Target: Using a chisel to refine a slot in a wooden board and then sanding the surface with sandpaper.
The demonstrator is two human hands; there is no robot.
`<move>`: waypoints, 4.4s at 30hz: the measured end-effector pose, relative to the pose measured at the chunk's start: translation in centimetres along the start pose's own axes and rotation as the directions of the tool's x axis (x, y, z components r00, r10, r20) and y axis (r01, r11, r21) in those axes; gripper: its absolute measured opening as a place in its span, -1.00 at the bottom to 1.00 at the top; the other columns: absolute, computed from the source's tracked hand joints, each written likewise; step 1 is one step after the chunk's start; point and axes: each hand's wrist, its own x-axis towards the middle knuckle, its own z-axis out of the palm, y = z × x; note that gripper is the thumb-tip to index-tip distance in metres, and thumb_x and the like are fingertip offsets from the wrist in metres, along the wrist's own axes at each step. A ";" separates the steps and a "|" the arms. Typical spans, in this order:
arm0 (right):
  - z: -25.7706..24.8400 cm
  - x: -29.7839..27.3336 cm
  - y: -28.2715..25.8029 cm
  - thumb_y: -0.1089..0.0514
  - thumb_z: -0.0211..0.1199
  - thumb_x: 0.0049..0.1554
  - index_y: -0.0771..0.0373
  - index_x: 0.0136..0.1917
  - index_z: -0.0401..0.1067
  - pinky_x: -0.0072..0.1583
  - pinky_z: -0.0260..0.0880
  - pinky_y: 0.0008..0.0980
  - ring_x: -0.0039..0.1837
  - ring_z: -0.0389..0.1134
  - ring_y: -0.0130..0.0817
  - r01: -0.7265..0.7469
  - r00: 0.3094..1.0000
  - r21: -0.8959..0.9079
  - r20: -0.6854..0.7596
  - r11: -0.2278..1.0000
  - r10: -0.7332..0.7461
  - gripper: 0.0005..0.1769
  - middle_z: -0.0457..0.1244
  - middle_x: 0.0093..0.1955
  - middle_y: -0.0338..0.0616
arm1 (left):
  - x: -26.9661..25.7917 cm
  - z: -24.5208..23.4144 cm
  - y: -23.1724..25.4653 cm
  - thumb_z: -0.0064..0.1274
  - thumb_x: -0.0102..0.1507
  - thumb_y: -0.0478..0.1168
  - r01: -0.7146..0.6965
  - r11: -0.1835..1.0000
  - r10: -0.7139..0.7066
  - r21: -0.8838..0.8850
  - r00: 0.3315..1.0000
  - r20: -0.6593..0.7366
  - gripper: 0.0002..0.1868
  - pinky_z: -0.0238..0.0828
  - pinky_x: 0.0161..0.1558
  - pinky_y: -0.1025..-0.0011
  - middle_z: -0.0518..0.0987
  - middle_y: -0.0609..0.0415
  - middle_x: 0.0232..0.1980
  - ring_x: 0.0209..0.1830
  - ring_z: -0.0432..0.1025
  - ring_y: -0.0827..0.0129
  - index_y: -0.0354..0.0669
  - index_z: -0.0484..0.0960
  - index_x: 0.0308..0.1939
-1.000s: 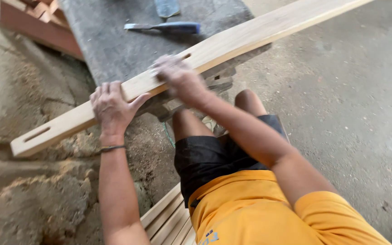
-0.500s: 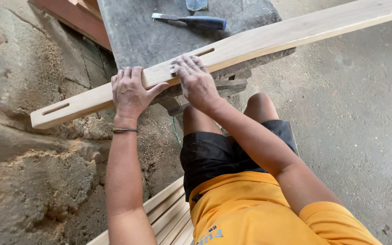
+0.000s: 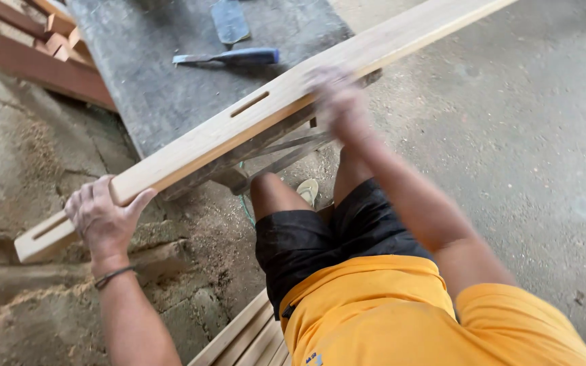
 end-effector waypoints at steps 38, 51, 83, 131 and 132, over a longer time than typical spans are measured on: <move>-1.3 1.3 -0.4 0.44 0.01 0.02 0.37 -0.15 0.33 0.18 0.10 -0.29 0.10 0.19 -0.16 -0.050 0.994 -0.086 0.096 0.995 0.058 -0.87 0.22 -0.02 0.03 | -5.4 2.9 -7.0 -0.13 0.38 0.14 0.332 0.942 -0.336 -0.057 0.918 -0.211 -0.42 -0.33 0.01 -0.16 0.21 -0.37 0.13 0.14 -0.12 -0.18 -0.39 0.66 -0.04; 13.7 4.5 -15.7 0.56 -0.06 -0.15 0.26 0.10 0.22 0.33 -0.14 -0.30 0.26 0.06 -0.21 0.033 0.839 0.232 0.523 0.972 -0.153 -0.46 0.09 0.19 0.00 | -4.0 0.3 -5.2 -0.11 0.16 0.06 0.563 0.815 -0.579 -0.138 0.805 -0.130 -0.65 -0.15 0.01 -0.03 0.19 -0.17 0.06 0.09 -0.11 -0.08 -0.07 0.56 -0.17; 9.6 3.1 -14.2 0.59 -0.14 -0.23 0.30 -0.07 0.30 0.19 0.05 -0.24 0.11 0.14 -0.12 0.078 0.948 0.106 0.300 0.991 -0.107 -0.52 0.19 0.02 0.00 | -1.9 -0.9 -1.3 -0.68 0.04 0.37 0.766 0.637 -0.732 -0.088 0.636 0.244 -0.21 -0.68 0.16 -0.09 -0.31 -0.06 0.29 0.25 -0.55 0.05 0.11 0.12 0.23; 3.8 1.8 -2.6 0.29 -0.04 0.25 0.46 0.03 0.39 0.19 -0.16 -0.18 0.19 0.17 0.06 0.083 0.986 -0.095 0.150 0.992 -0.068 -0.78 0.26 0.10 0.12 | 0.1 3.1 11.3 -0.20 0.19 -0.29 0.143 0.980 -0.175 -0.142 0.954 -0.245 -0.73 0.17 0.05 0.36 0.36 -0.14 0.00 -0.02 0.30 0.20 -0.32 0.35 -0.05; 3.7 2.0 -2.6 0.31 -0.01 0.25 0.48 0.02 0.38 0.19 -0.13 -0.16 0.19 0.17 0.08 0.098 0.984 -0.072 0.155 0.993 -0.086 -0.80 0.26 0.09 0.14 | 0.3 3.8 11.8 -0.16 0.21 -0.21 0.131 0.982 -0.147 -0.138 0.983 -0.109 -0.67 -0.09 0.26 0.25 0.29 -0.05 0.11 0.18 0.18 0.21 -0.24 0.31 0.04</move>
